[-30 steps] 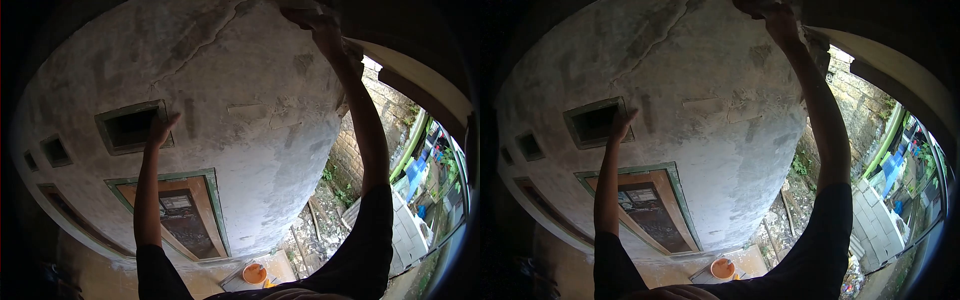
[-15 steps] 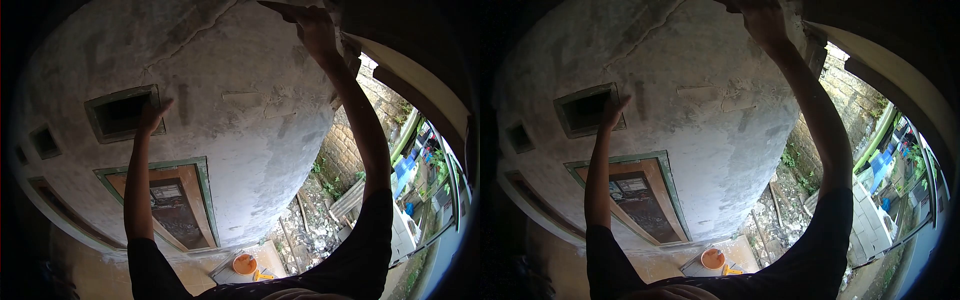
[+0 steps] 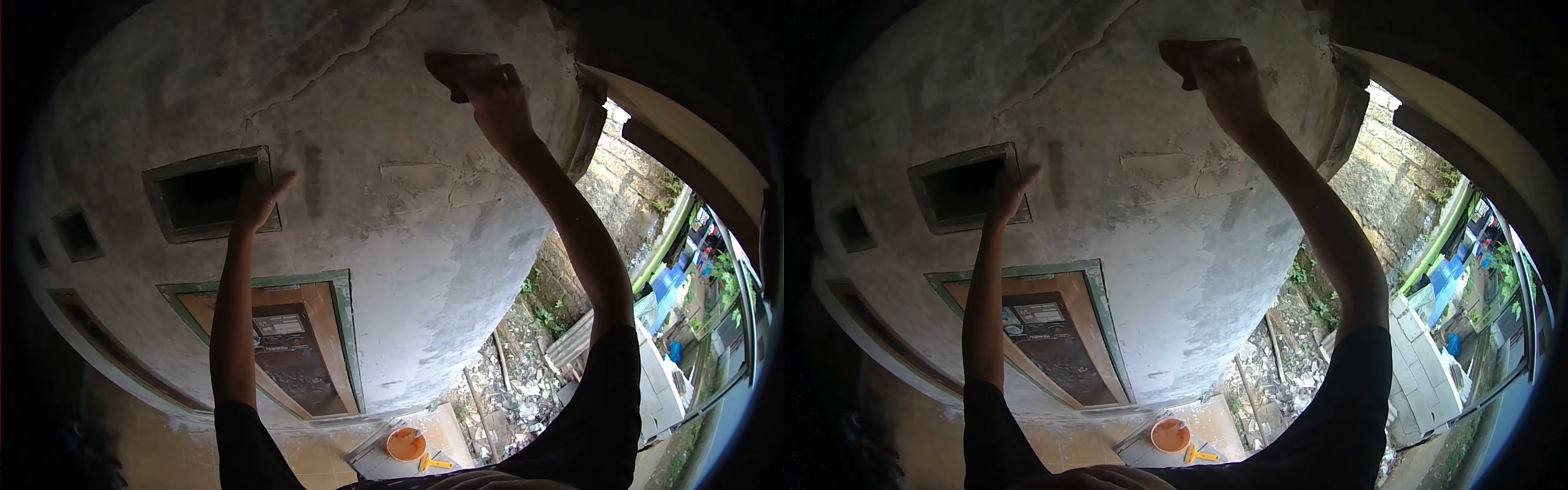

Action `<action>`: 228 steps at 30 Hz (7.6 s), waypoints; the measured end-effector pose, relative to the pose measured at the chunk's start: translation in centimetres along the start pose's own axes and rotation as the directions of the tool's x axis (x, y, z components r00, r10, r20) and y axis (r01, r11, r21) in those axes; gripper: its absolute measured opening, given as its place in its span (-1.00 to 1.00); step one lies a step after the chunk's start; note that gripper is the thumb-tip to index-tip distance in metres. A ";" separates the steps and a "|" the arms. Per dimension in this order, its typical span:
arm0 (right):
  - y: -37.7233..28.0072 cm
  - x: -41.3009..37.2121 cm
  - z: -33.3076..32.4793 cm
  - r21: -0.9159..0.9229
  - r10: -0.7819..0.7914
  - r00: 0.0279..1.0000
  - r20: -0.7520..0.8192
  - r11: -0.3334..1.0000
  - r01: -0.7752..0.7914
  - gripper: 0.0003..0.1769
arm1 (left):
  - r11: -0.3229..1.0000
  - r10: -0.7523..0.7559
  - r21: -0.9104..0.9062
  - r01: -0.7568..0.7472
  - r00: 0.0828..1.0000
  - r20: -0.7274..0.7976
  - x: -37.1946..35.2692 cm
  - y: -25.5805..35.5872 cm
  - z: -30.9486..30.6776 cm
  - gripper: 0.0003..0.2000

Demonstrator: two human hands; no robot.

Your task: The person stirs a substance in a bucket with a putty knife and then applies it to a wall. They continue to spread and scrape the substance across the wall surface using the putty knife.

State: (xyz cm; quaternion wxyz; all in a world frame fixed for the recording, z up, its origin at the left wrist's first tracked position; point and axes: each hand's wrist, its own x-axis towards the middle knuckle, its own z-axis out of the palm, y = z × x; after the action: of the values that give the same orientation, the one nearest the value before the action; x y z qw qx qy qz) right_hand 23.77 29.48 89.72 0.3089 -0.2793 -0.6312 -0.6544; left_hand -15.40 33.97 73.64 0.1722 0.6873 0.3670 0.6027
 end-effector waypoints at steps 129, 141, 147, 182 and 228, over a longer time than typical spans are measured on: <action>-20.8 -4.3 -2.1 0.430 0.050 0.998 -0.049 0.903 -0.024 -0.75 | 0.975 -0.042 0.217 0.040 0.999 0.006 0.9 -1.5 -0.3 -0.26; -14.1 3.1 -2.3 0.379 0.102 0.995 0.002 0.920 -0.095 -0.89 | 0.981 -0.014 0.196 0.014 1.000 -0.003 0.9 -1.7 -0.2 -0.29; -17.8 -1.6 -1.2 0.315 0.021 0.995 -0.099 0.949 0.011 -0.63 | 0.978 -0.041 0.205 0.034 0.999 0.033 0.6 -1.0 -0.5 -0.29; -7.6 -3.8 -2.3 0.314 0.135 0.988 -0.077 0.944 -0.105 -0.73 | 0.988 0.007 0.156 -0.005 1.000 -0.014 1.5 -2.6 -0.7 -0.21; -1.3 -11.0 -1.9 0.304 0.257 0.964 -0.069 0.926 -0.225 -0.66 | 0.398 0.755 0.771 -0.497 0.655 0.033 -4.7 0.0 6.2 -0.43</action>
State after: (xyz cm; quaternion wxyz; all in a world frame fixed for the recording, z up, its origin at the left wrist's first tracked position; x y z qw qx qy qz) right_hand 30.04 28.14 80.49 0.4585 -0.2702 -0.6647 -0.5243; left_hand -9.52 31.96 69.01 -0.4199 0.6729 0.3045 0.5274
